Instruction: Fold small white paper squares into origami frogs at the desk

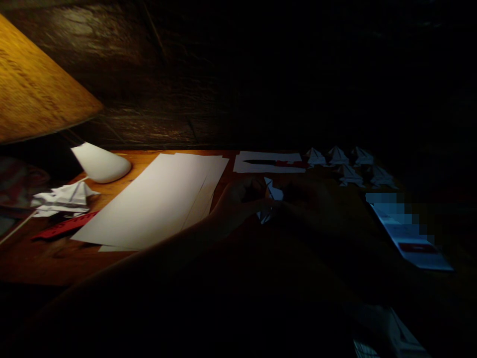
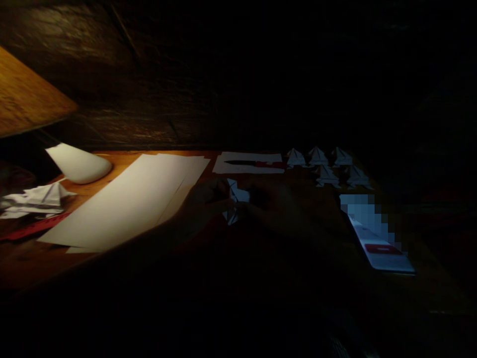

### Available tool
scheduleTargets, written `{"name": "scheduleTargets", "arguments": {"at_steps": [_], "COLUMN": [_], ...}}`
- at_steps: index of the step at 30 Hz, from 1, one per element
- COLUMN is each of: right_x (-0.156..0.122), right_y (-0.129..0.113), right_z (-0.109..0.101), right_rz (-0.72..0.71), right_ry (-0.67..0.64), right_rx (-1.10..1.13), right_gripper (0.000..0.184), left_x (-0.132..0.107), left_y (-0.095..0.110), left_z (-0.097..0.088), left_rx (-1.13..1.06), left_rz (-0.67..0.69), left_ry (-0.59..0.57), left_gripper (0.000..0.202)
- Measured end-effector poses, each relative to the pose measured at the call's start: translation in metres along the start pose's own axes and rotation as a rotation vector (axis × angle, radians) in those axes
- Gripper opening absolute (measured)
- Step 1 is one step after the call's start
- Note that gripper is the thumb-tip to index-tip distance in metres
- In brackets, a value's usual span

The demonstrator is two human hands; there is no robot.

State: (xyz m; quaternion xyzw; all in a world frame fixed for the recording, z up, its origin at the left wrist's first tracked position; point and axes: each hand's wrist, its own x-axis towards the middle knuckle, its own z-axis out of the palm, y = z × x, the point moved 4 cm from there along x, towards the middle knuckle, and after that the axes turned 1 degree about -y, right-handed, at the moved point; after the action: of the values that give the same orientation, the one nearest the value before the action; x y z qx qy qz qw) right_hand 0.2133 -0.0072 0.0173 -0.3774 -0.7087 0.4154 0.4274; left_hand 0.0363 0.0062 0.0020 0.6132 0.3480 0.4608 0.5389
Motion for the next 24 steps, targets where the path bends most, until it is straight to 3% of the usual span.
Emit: {"name": "scheduleTargets", "arguments": {"at_steps": [24], "right_x": [-0.001], "right_y": [-0.006], "right_z": [0.0007], "right_rz": [-0.01], "right_ry": [-0.01], "right_rx": [0.048], "right_gripper": [0.03], "left_x": [0.0002], "left_y": [-0.0057], "left_z": [-0.0011], "left_rx": [-0.154], "left_rz": [-0.089], "left_ry": [0.027], "left_gripper": [0.031]}}
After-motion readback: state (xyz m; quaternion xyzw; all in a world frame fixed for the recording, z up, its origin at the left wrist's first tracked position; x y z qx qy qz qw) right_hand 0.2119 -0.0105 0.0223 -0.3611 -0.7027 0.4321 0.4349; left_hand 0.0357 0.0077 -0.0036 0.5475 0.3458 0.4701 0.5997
